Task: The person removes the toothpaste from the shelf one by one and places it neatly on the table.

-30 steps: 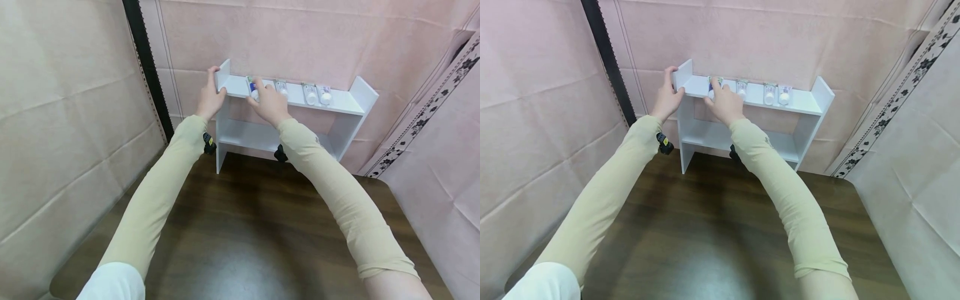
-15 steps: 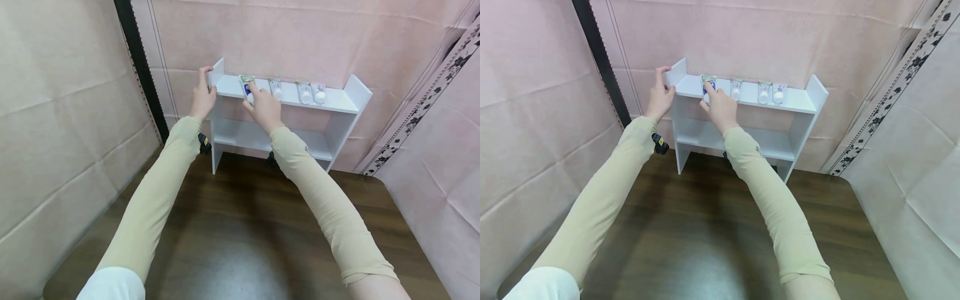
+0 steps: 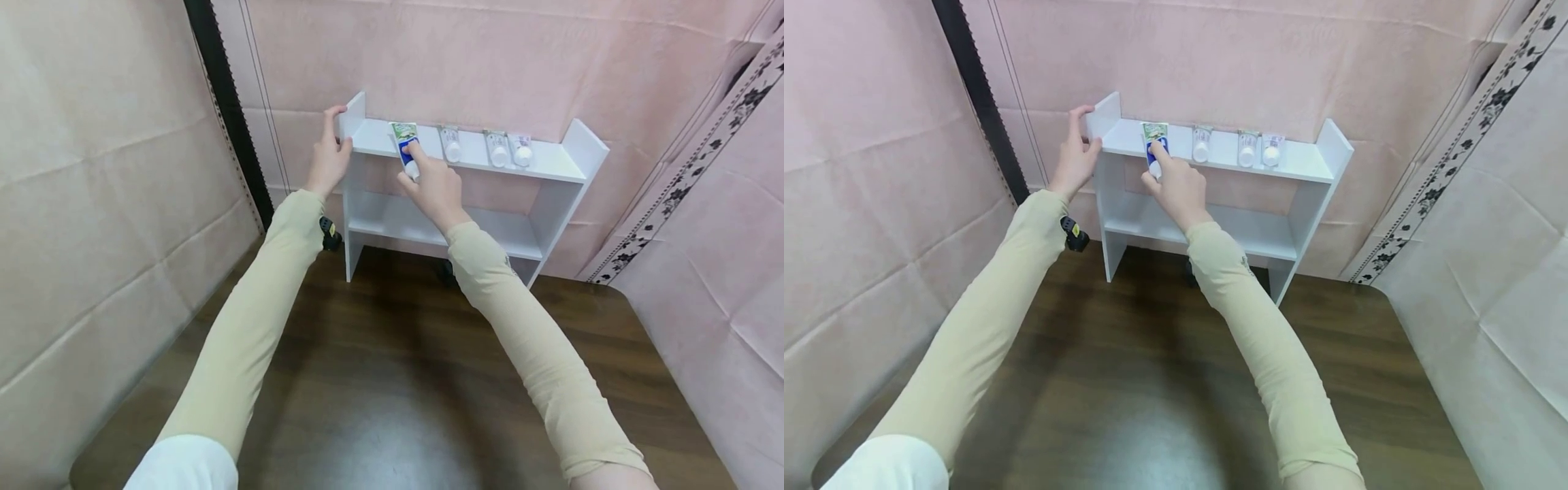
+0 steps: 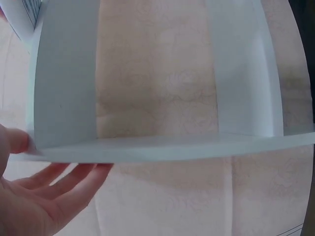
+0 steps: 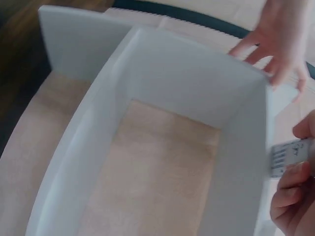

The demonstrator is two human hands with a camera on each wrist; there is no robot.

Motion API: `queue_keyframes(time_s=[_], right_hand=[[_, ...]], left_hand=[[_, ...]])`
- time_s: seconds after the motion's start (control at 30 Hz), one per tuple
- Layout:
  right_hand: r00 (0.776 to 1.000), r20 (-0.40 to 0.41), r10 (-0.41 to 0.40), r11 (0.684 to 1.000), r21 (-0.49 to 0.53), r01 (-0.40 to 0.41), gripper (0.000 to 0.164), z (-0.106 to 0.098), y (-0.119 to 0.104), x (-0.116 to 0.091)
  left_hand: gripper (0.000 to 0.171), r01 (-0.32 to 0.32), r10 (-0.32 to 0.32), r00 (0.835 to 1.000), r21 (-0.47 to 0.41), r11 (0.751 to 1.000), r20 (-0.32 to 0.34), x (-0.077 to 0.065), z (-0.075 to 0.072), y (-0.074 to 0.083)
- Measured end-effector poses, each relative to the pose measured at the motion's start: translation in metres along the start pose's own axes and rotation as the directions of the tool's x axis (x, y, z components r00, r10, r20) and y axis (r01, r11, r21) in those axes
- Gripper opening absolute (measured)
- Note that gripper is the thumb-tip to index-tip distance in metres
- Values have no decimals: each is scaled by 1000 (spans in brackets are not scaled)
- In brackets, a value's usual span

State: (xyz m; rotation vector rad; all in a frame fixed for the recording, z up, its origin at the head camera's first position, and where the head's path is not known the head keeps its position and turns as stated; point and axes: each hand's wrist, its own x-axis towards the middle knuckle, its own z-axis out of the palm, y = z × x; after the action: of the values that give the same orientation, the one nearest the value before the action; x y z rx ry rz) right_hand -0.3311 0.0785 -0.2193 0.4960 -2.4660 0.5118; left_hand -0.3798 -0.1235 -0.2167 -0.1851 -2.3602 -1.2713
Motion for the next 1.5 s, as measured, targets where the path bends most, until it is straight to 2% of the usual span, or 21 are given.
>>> queue_keyframes(time_s=[0.17, 0.53, 0.77, 0.9, 1.03, 1.13, 1.27, 1.5], right_hand=[[999, 35, -15, 1000, 18, 14, 35, -10, -9, -8], [990, 84, -113, 991, -65, 118, 37, -27, -29, -42], [992, 70, -103, 994, 35, 101, 43, -34, -35, -62], [993, 63, -103, 988, 124, 95, 37, -35, -38, -73], [983, 129, -127, 978, 184, 102, 26, -28, -37, -89], [976, 168, -136, 977, 189, 104, 22, -17, -32, -100], [968, 225, -108, 982, 175, 69, 19, -2, -27, -111], [939, 340, -48, 986, 167, -10, 21, 20, -24, -121]], left_hand=[[51, 2, -2, 1000, -36, 999, 6, 1, -6, -1], [52, 61, -61, 998, -31, 998, -12, 3, -6, -1], [52, 63, -63, 998, -23, 998, -10, 4, -2, -4], [51, 62, -62, 998, -13, 998, -11, 3, 1, -8], [51, 58, -58, 998, -16, 998, -12, 1, 3, -9], [50, 56, -56, 998, -22, 998, -10, 1, 6, -8], [51, 57, -57, 998, -22, 998, 2, 0, 8, -7], [50, 58, -58, 998, -28, 998, 11, -1, 7, -7]])
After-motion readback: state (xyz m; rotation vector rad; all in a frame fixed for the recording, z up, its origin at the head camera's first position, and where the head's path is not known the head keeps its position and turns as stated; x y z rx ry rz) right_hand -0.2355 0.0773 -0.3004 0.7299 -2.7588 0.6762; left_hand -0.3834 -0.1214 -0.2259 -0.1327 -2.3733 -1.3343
